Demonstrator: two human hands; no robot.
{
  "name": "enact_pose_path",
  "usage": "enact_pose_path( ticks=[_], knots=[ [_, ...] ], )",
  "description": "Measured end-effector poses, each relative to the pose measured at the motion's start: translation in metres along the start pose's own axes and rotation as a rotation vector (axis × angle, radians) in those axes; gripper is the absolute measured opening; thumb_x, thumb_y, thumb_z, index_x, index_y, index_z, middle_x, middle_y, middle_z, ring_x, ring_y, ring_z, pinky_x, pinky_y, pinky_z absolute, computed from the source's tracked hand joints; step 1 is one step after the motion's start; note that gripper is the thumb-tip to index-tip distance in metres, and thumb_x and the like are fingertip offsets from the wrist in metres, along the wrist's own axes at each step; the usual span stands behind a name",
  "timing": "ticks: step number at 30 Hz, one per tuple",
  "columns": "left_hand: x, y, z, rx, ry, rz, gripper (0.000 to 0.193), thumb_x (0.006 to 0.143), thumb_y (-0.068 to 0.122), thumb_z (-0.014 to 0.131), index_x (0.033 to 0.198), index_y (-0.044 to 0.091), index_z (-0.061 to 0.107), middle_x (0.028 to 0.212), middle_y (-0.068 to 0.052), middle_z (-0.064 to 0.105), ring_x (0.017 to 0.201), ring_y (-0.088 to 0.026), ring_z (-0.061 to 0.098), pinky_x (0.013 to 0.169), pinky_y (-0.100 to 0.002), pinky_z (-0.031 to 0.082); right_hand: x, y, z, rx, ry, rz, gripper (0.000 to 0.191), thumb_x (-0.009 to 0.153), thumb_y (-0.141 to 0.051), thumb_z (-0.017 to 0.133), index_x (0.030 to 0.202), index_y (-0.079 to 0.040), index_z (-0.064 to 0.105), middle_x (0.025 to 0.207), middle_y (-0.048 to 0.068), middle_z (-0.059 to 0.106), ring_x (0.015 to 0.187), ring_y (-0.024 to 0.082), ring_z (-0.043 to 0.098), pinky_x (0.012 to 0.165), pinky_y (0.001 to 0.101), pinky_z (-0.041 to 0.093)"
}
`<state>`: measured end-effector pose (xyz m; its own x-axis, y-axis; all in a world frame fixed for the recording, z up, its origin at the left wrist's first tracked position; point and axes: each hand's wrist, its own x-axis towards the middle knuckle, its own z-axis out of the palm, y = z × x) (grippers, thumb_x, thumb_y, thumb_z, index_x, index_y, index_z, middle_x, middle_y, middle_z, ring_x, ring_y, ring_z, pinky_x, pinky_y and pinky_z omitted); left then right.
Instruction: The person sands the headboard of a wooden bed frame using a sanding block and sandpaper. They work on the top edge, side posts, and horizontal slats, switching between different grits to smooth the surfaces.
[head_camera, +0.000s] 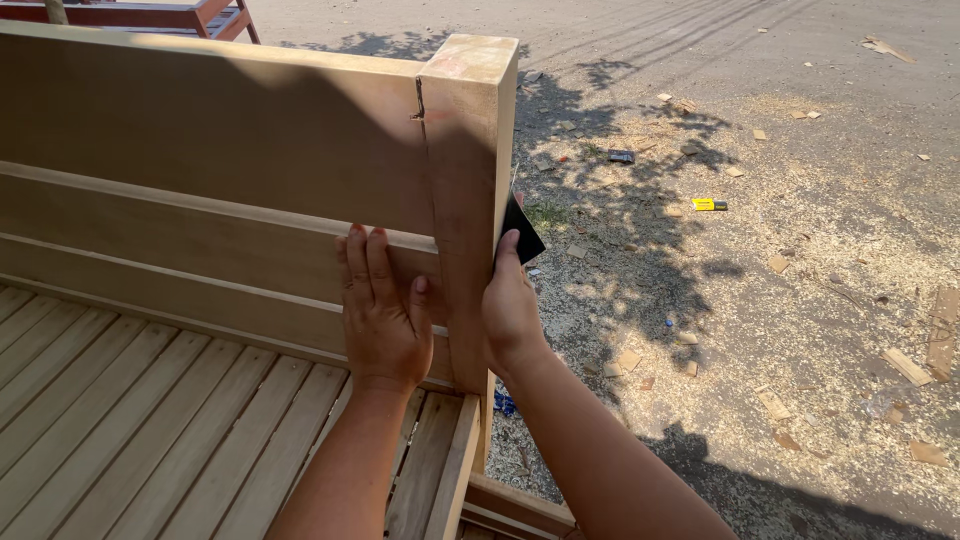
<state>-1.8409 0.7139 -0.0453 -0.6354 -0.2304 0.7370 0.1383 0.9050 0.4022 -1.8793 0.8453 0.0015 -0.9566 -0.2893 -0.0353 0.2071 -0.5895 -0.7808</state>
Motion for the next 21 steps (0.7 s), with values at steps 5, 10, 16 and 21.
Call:
enact_pose_path(
  ticks=[5, 10, 16, 21],
  knots=[
    [0.0, -0.001, 0.001, 0.004, -0.001, -0.009, 0.064, 0.107, 0.032, 0.048, 0.161, 0.006, 0.027, 0.169, -0.021, 0.024, 0.157, -0.044, 0.021, 0.124, -0.051, 0.029, -0.039, -0.003, 0.021, -0.046, -0.125, -0.317, 0.066, 0.107, -0.051, 0.034, 0.162, -0.016, 0.025, 0.159, 0.005, 0.045, 0.143, 0.018, 0.046, 0.116, 0.0361, 0.039],
    [0.0, -0.002, 0.002, -0.02, 0.027, 0.03, 0.064, 0.107, 0.031, 0.049, 0.161, 0.004, 0.026, 0.168, -0.021, 0.024, 0.158, -0.045, 0.021, 0.127, -0.052, 0.027, 0.014, -0.009, 0.006, 0.006, -0.112, -0.242, 0.074, 0.105, -0.055, 0.028, 0.149, 0.002, 0.046, 0.145, 0.015, 0.055, 0.128, 0.023, 0.055, 0.109, 0.0389, 0.047],
    [-0.001, -0.004, 0.002, 0.003, 0.03, 0.047, 0.064, 0.109, 0.03, 0.049, 0.161, 0.003, 0.025, 0.169, -0.023, 0.024, 0.158, -0.046, 0.02, 0.128, -0.054, 0.026, 0.003, 0.097, -0.068, -0.032, 0.138, 0.151, 0.075, 0.102, -0.058, 0.026, 0.147, -0.002, 0.049, 0.147, 0.011, 0.058, 0.131, 0.02, 0.059, 0.109, 0.0361, 0.047],
    [-0.005, -0.007, 0.003, -0.013, 0.021, 0.058, 0.063, 0.112, 0.029, 0.049, 0.163, 0.004, 0.023, 0.171, -0.022, 0.022, 0.161, -0.048, 0.017, 0.131, -0.055, 0.026, 0.004, 0.106, -0.077, -0.089, 0.369, 0.444, 0.071, 0.104, -0.057, 0.026, 0.153, -0.008, 0.043, 0.155, 0.009, 0.048, 0.141, 0.022, 0.045, 0.114, 0.0391, 0.032]
  ],
)
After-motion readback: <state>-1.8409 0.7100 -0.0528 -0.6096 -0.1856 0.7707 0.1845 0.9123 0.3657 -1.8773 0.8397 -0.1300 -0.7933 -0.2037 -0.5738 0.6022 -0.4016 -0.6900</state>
